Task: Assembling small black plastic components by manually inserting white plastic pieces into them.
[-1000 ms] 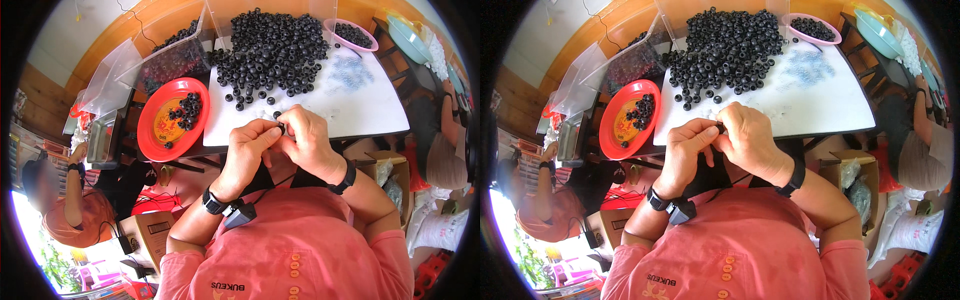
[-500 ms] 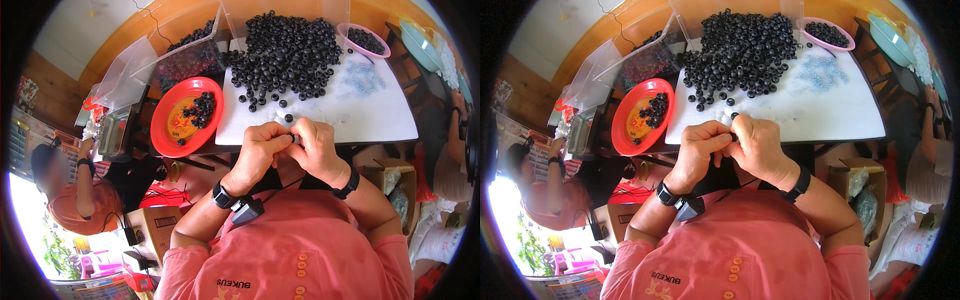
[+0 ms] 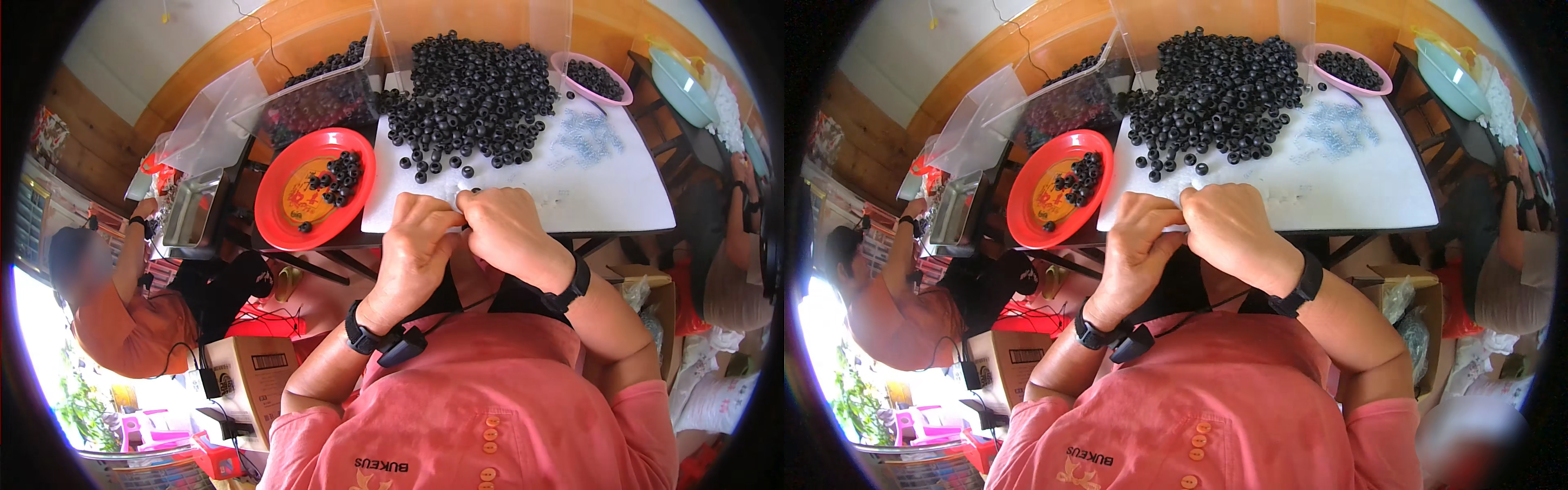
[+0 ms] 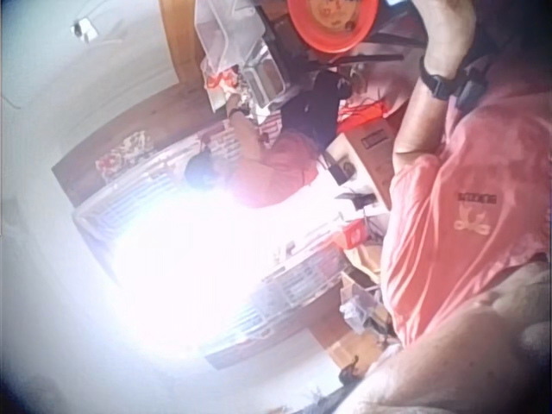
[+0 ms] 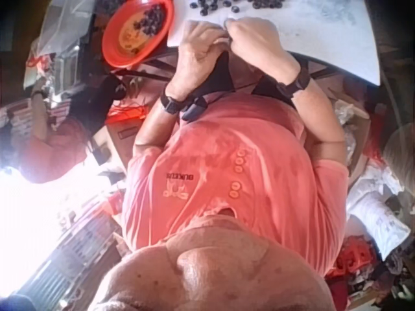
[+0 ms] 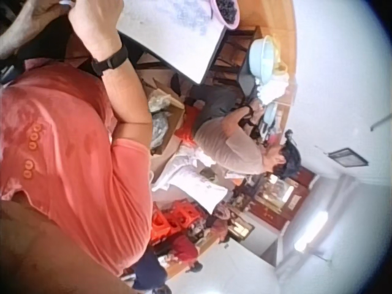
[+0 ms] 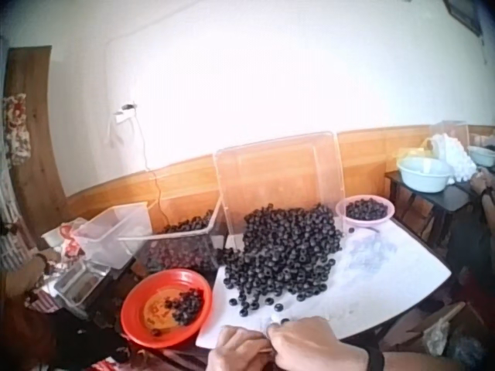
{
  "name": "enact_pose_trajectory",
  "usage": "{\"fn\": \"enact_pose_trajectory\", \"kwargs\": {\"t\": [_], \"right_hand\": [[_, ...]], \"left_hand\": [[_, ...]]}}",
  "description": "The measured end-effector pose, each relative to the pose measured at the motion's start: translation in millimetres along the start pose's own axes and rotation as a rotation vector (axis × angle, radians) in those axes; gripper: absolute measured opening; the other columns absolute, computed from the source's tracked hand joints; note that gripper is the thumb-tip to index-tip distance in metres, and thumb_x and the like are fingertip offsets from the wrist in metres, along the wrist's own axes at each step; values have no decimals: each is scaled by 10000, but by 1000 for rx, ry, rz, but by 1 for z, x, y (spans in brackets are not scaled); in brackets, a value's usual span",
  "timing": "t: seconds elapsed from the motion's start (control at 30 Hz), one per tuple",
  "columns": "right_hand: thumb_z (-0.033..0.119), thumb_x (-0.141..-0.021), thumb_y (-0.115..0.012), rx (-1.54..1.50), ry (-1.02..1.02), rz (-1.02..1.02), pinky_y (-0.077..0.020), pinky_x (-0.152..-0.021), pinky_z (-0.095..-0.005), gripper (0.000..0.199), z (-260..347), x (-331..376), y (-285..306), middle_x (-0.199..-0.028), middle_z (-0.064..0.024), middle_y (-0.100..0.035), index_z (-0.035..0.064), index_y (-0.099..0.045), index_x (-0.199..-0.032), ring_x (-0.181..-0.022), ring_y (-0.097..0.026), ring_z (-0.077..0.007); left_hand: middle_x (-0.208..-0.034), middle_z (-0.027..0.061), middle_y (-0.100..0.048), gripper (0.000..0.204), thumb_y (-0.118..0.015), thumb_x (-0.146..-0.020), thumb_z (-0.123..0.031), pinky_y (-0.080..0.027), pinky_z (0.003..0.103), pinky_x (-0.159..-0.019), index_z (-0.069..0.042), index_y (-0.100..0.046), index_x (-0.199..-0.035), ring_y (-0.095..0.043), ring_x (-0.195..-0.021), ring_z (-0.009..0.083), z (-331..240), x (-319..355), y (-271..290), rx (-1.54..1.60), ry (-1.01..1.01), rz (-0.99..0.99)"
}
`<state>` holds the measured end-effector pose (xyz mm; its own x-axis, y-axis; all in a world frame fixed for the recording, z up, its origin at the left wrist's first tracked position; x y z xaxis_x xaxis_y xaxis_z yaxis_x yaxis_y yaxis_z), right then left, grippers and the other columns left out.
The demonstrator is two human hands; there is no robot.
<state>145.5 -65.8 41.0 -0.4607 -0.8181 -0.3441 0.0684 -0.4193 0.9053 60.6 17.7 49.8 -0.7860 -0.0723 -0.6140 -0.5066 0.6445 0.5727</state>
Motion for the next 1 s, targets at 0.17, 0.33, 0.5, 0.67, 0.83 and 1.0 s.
{"fn": "enact_pose_trajectory", "kwargs": {"t": [0.17,0.33,0.5,0.67,0.83,1.0], "right_hand": [[107,-704,-708,-2,-49,19,-527,-632,-458,83,-4,-7,-2,-725,-172,-676,32,-674,-714,-688,-679,-362],[109,-685,-737,-212,-191,140,-532,-669,-457,90,-26,-11,-5,-744,-177,-680,41,-690,-720,-734,-683,-366],[3,-735,-729,-594,-311,266,-492,-557,-301,89,-37,-7,-9,-693,-110,-677,-14,-684,-809,-594,-629,-167],[-8,-792,-675,-679,-291,218,-473,-535,-295,30,-40,-4,-6,-675,-83,-659,-15,-675,-821,-596,-611,-139],[96,-786,-617,-250,-255,-13,-501,-666,-495,68,-39,2,6,-739,-184,-659,49,-657,-759,-767,-660,-381],[106,-781,-628,-398,-268,72,-484,-645,-494,74,-41,2,5,-728,-183,-654,38,-643,-753,-741,-649,-387]], "left_hand": [[-1041,71,-641,273,-704,-778,-4,-459,407,-883,-30,-685,-1049,-530,-986,302,11,5,-12,30,-28,106],[-1027,65,-636,270,-700,-802,-33,-446,404,-874,-43,-690,-1072,-529,-975,289,19,3,-15,52,-17,137],[-1016,56,-637,270,-716,-796,-41,-441,398,-842,-51,-699,-1066,-531,-962,277,21,-2,-20,51,-26,172],[-917,54,-647,206,-756,-744,-14,-455,380,-793,-45,-720,-944,-538,-876,271,32,-6,-26,67,28,31],[-884,57,-641,183,-752,-749,-4,-463,377,-766,-50,-723,-924,-534,-852,274,35,-9,-29,56,74,-10],[-868,67,-606,189,-758,-734,0,-458,388,-765,-48,-709,-910,-524,-855,282,33,-9,-28,35,48,-3]]}}
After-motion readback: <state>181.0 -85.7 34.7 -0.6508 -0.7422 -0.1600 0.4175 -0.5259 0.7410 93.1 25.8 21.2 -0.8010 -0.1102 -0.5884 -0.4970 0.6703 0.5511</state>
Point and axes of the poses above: each hand's wrist, its own x-axis away from the middle knuckle, its own y-axis out of the back of the hand, z = x × y, the point moved 7 cm from there along -x, towards the middle knuckle
